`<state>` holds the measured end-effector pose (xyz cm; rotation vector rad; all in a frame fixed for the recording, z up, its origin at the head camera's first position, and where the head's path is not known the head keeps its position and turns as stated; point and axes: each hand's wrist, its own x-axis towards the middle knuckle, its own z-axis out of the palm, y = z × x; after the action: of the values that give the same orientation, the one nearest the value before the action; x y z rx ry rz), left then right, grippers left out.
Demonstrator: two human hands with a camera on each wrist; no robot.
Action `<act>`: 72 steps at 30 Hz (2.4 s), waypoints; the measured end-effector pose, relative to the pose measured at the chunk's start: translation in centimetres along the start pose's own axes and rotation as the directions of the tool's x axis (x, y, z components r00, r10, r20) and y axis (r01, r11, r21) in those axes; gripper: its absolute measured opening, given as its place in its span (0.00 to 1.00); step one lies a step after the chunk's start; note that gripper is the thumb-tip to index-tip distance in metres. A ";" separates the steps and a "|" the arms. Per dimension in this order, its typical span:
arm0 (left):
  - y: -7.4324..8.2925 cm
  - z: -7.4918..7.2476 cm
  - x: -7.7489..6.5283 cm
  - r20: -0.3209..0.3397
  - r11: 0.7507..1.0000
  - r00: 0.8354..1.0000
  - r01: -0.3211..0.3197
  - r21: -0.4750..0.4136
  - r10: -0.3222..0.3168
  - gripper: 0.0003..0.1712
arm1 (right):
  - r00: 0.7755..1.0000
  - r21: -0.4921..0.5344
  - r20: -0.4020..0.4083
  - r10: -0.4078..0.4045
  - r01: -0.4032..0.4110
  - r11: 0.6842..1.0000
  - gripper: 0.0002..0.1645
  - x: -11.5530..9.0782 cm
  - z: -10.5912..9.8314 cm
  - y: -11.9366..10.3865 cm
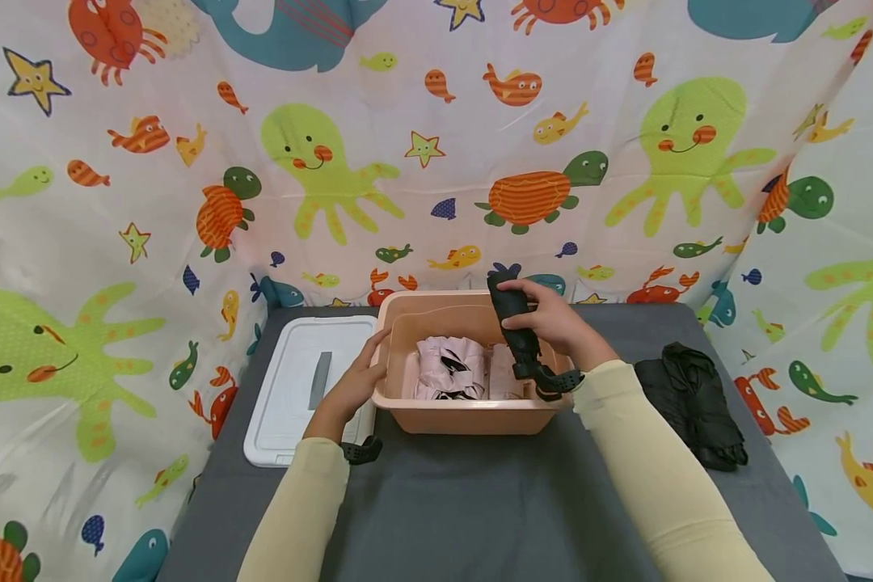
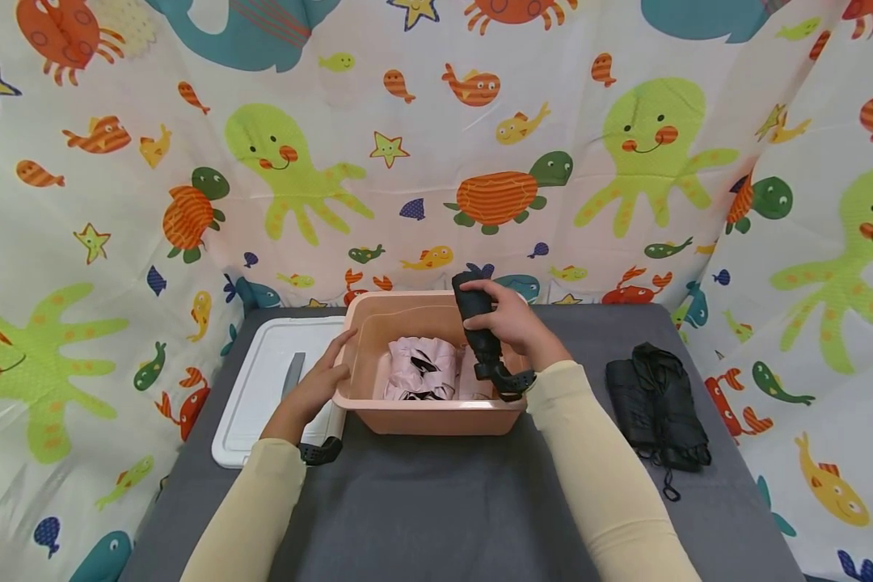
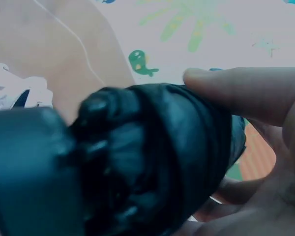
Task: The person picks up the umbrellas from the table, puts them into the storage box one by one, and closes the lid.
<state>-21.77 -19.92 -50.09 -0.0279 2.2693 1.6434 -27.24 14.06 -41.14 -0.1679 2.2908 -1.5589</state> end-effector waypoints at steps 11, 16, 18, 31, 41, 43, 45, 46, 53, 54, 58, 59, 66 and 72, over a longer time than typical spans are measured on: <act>-0.1 0.1 0.0 -0.017 1.000 1.000 0.003 0.016 -0.003 0.36 | 0.995 0.017 0.097 0.033 -0.035 0.999 0.38 1.6 0.9 1.3; 0.0 0.1 -0.1 -0.017 1.000 1.000 0.019 0.011 -0.019 0.35 | 0.990 0.001 0.133 0.046 -0.046 0.999 0.39 2.3 1.2 2.1; 0.4 0.1 -0.4 -0.006 1.000 1.000 0.025 0.010 -0.025 0.35 | 0.985 -0.005 0.164 0.050 -0.050 0.999 0.39 2.6 1.3 2.5; -0.4 0.1 0.3 -0.026 1.000 0.999 0.018 0.000 -0.018 0.35 | 0.959 -0.115 0.237 0.157 -0.133 0.984 0.39 4.0 2.1 3.9; -0.4 0.1 0.4 -0.034 1.000 0.999 0.009 -0.003 -0.009 0.34 | 0.945 -0.209 0.201 0.260 -0.218 0.953 0.37 4.6 2.8 4.7; -0.4 0.1 0.4 -0.033 1.000 0.999 0.006 -0.002 -0.006 0.35 | 0.941 -0.226 0.200 0.274 -0.228 0.947 0.37 4.7 2.9 4.8; -0.3 0.1 0.5 -0.031 1.000 1.000 0.001 0.000 -0.001 0.35 | 0.937 -0.244 0.199 0.287 -0.236 0.941 0.36 4.7 3.0 4.9; -0.3 0.1 0.5 -0.029 1.000 1.000 -0.008 0.001 0.008 0.36 | 0.936 -0.257 0.195 0.293 -0.239 0.936 0.36 4.6 3.0 4.9; -0.3 0.1 0.4 -0.035 0.999 0.999 -0.032 -0.005 0.032 0.41 | 0.950 -0.334 0.164 0.267 -0.202 0.921 0.32 4.3 3.1 4.9; -0.4 0.1 0.4 -0.038 1.000 0.999 -0.026 -0.004 0.026 0.40 | 0.954 -0.313 0.152 0.260 -0.203 0.928 0.31 4.3 3.1 4.9; -0.6 0.0 0.5 -0.040 1.000 0.999 -0.023 0.004 0.024 0.39 | 0.966 -0.225 0.129 0.226 -0.193 0.955 0.29 4.2 3.0 4.7; -0.6 0.0 0.5 -0.041 1.000 0.999 -0.024 0.004 0.024 0.39 | 0.966 -0.213 0.131 0.225 -0.194 0.958 0.29 4.2 3.0 4.7; -0.3 0.1 0.4 -0.037 1.000 0.999 -0.004 0.010 0.005 0.37 | 0.957 -0.265 0.152 0.248 -0.202 0.943 0.26 3.7 2.3 4.0; -0.1 0.2 0.2 -0.037 1.000 0.999 0.004 0.009 -0.004 0.36 | 0.965 -0.366 0.149 0.215 -0.148 0.919 0.25 3.0 1.8 3.2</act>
<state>-21.92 -19.68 -50.30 -0.0616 2.3021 1.6441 -29.03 12.81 -45.30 -0.1776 2.3387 -0.9879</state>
